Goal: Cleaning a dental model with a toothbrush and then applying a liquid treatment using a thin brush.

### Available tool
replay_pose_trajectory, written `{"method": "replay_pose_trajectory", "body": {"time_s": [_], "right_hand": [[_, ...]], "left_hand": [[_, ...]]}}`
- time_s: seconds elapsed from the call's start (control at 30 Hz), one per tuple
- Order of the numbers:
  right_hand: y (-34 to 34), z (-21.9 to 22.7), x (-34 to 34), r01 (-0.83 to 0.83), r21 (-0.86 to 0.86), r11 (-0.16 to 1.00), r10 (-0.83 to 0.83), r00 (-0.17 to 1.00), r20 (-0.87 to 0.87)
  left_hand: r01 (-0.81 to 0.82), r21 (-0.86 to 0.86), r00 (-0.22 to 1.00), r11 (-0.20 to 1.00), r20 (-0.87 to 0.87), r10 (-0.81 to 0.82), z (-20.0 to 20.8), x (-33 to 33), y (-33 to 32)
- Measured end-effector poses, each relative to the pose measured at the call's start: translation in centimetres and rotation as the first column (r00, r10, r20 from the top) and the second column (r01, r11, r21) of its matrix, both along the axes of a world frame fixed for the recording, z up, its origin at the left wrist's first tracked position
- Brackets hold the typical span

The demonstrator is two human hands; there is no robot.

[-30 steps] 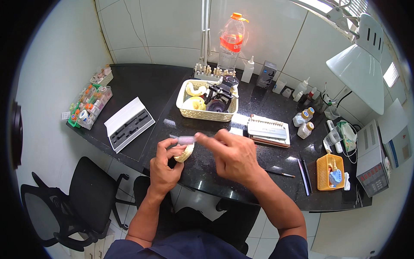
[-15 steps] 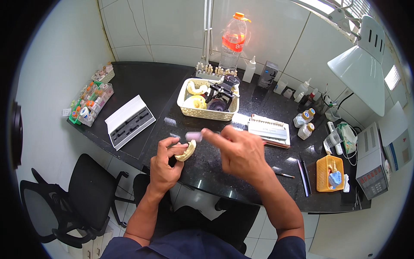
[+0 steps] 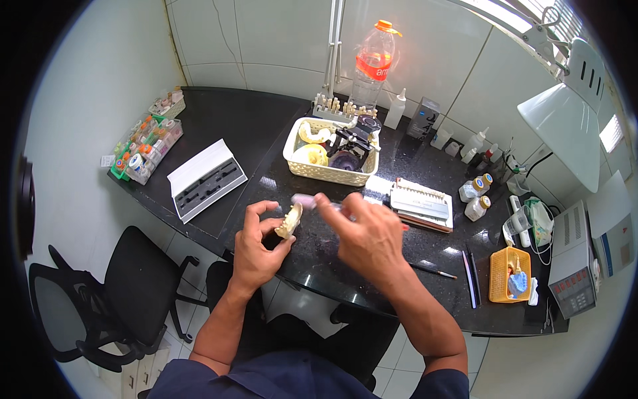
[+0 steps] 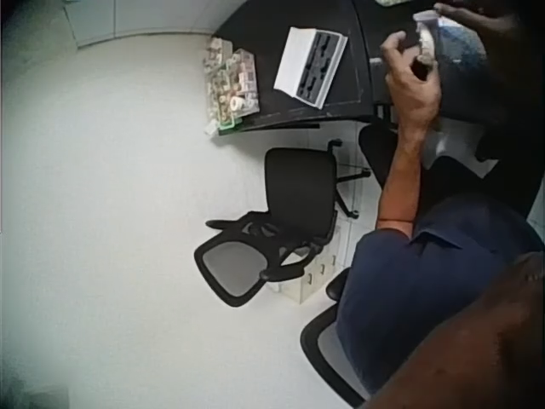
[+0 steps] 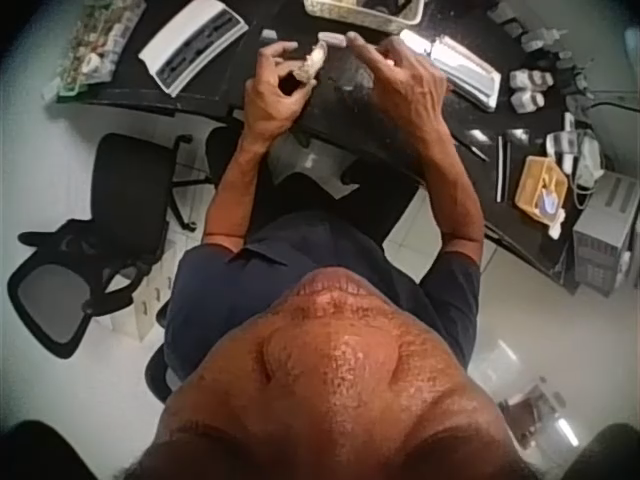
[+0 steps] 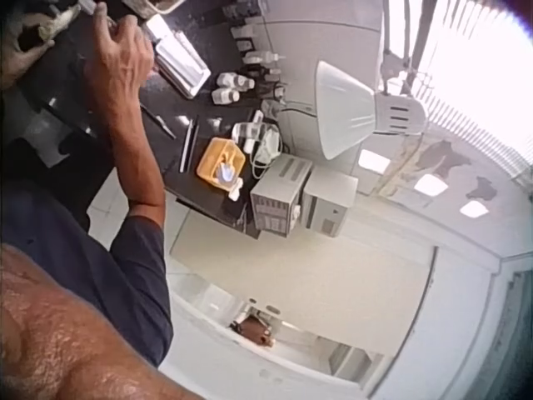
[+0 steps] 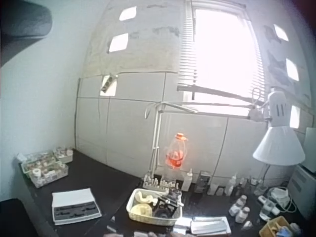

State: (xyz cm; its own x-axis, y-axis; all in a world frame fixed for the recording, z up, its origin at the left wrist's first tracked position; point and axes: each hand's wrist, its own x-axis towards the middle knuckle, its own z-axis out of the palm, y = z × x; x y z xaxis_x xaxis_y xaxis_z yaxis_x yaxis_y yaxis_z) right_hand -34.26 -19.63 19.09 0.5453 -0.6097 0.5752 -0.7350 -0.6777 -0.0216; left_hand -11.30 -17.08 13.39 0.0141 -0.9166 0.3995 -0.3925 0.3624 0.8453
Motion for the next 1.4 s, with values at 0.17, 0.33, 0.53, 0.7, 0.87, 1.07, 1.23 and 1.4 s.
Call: {"method": "replay_pose_trajectory", "body": {"time_s": [0.17, 0.33, 0.53, 0.7, 0.87, 1.07, 1.23, 1.4], "right_hand": [[0.4, -0.1, 0.7, -0.117, 0.007, 0.993, 0.115, 0.984, 0.134], [-0.8, -0.6, 0.7, 0.039, 0.056, 0.998, -0.050, 0.977, 0.209], [0.1, -0.9, 1.9, -0.282, 0.168, 0.945, 0.258, 0.954, 0.149], [-0.2, -1.1, 1.3, -0.068, 0.183, 0.981, 0.015, 0.961, 0.275], [-0.7, -0.8, 2.3, -0.040, 0.189, 0.981, 0.000, 0.978, 0.211], [-1.2, -1.0, 1.9, -0.173, 0.197, 0.965, 0.081, 0.911, 0.405], [-0.4, 0.6, 0.5, -0.384, 0.385, 0.839, 0.291, 0.915, 0.278], [-1.2, 1.6, -0.9, -0.390, 0.461, 0.797, 0.217, 0.897, 0.384]], "left_hand": [[0.071, 0.117, 0.987, 0.991, -0.152, -0.052, 0.0, 0.2, -0.3], [0.333, 0.135, 0.852, 0.933, -0.467, -0.237, -0.3, 2.0, -1.0], [0.502, 0.167, 0.708, 0.849, -0.643, -0.292, 0.4, 3.2, -1.8], [0.547, 0.198, 0.676, 0.814, -0.677, -0.290, 1.0, 3.5, -1.4], [0.556, 0.172, 0.675, 0.813, -0.665, -0.321, 1.0, 3.6, -1.6], [0.574, 0.173, 0.656, 0.800, -0.682, -0.323, 1.0, 3.4, -1.7], [0.560, 0.145, 0.644, 0.816, -0.695, -0.318, 0.2, 3.7, -1.8], [0.652, 0.164, 0.562, 0.740, -0.760, -0.327, 0.6, 3.9, -2.0]]}}
